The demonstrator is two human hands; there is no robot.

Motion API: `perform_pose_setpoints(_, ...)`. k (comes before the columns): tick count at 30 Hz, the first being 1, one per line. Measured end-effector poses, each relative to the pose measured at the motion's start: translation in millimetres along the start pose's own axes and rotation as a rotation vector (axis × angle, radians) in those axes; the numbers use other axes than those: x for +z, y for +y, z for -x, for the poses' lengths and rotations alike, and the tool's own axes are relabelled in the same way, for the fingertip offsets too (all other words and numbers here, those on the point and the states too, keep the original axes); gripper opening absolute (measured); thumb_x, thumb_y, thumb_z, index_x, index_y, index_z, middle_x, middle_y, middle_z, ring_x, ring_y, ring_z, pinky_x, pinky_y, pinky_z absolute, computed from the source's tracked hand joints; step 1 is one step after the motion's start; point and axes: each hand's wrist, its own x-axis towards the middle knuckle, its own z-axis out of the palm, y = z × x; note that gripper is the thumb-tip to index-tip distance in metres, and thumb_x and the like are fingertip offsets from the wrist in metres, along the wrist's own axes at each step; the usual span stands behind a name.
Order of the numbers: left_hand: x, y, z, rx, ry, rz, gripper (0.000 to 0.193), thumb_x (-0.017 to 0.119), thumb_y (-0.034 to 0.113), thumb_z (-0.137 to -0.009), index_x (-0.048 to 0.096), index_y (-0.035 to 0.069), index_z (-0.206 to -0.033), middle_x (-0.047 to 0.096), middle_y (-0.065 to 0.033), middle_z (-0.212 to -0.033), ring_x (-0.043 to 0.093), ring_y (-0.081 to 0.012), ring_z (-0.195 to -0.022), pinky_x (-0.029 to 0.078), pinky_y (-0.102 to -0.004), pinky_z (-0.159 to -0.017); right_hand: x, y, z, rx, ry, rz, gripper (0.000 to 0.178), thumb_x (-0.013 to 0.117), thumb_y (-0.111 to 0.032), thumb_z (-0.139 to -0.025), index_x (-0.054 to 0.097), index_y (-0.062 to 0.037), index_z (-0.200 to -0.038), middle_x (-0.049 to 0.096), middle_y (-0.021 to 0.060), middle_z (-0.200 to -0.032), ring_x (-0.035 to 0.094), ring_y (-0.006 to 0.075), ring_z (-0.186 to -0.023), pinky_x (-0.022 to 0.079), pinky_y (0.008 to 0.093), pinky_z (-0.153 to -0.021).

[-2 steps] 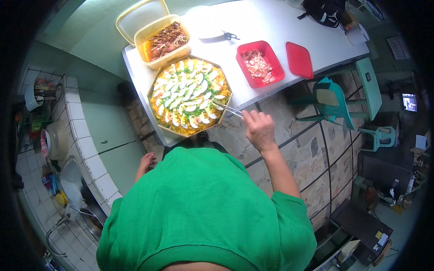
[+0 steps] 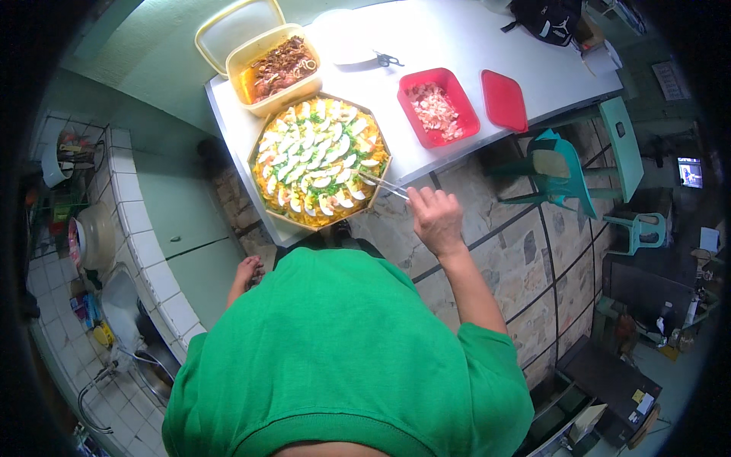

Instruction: The person uses tongs to transfer chopped onions from a red container onto a large round dish topped with sliced eggs and green garnish. They then use the tongs to add cooked meat from a yellow container onto the same dish, continuing to layer the ingredients.

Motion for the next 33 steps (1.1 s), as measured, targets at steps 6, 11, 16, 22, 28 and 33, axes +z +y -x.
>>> perform_pose_setpoints(6,-0.9,2.7,-5.9,-0.004,-0.007,0.0,0.029,0.057,0.036,-0.096,0.06,0.022,-0.12,0.063,0.0014,-0.101,0.063,-0.0172,-0.082,0.046,-0.0377,-0.067,7.5,6.2,9.5,0.027,-0.026,-0.073,0.028,0.068,-0.019,-0.081,0.065,-0.0098,-0.108,0.058,0.0058,-0.086,0.059,0.0231,-0.072,0.042,0.0369,-0.061)
perform_pose_setpoints(11,-7.3,-26.9,-8.8,0.043,-0.042,-0.019,0.029,0.057,0.038,-0.096,0.059,0.021,-0.119,0.063,0.0009,-0.102,0.062,-0.0183,-0.083,0.047,-0.0388,-0.068,-7.7,35.6,7.3,0.273,0.018,-0.387,0.024,0.067,-0.016,-0.085,0.067,-0.006,-0.107,0.063,0.0102,-0.087,0.063,0.0293,-0.076,0.048,0.0409,-0.066)
perform_pose_setpoints(16,-10.2,-36.8,-5.6,0.02,0.007,-0.051,0.03,0.056,0.039,-0.096,0.059,0.021,-0.119,0.062,0.0,-0.103,0.061,-0.0184,-0.085,0.047,-0.0398,-0.071,-25.5,80.0,-13.9,0.476,0.137,-0.452,0.018,0.063,-0.017,-0.091,0.068,-0.0034,-0.101,0.067,0.0155,-0.09,0.065,0.0338,-0.081,0.051,0.04,-0.071)
perform_pose_setpoints(22,-9.1,-25.2,1.3,0.06,0.009,-0.026,0.029,0.054,0.037,-0.097,0.059,0.021,-0.121,0.062,0.0001,-0.102,0.061,-0.0182,-0.084,0.047,-0.0386,-0.068,-0.7,94.0,-24.6,0.478,0.129,-0.368,0.026,0.058,-0.027,-0.093,0.069,-0.0032,-0.097,0.068,0.0171,-0.093,0.065,0.0372,-0.086,0.05,0.042,-0.076)
perform_pose_setpoints(28,-4.7,-16.8,4.9,0.072,0.024,-0.037,0.03,0.054,0.036,-0.097,0.059,0.02,-0.122,0.062,0.0001,-0.1,0.061,-0.0177,-0.082,0.047,-0.0381,-0.066,-5.9,144.2,-45.8,0.638,-0.043,0.031,0.023,0.06,-0.027,-0.091,0.07,-0.0073,-0.096,0.068,0.0176,-0.092,0.065,0.0364,-0.086,0.05,0.0426,-0.074)
perform_pose_setpoints(33,-14.7,-28.8,7.9,0.064,0.021,0.03,0.029,0.054,0.035,-0.097,0.059,0.02,-0.121,0.062,0.0009,-0.1,0.061,-0.0168,-0.081,0.048,-0.0373,-0.066,-13.6,88.0,-42.0,0.54,-0.205,-0.593,0.025,0.061,-0.029,-0.09,0.07,-0.0061,-0.097,0.068,0.0179,-0.085,0.066,0.0345,-0.081,0.05,0.0411,-0.07)
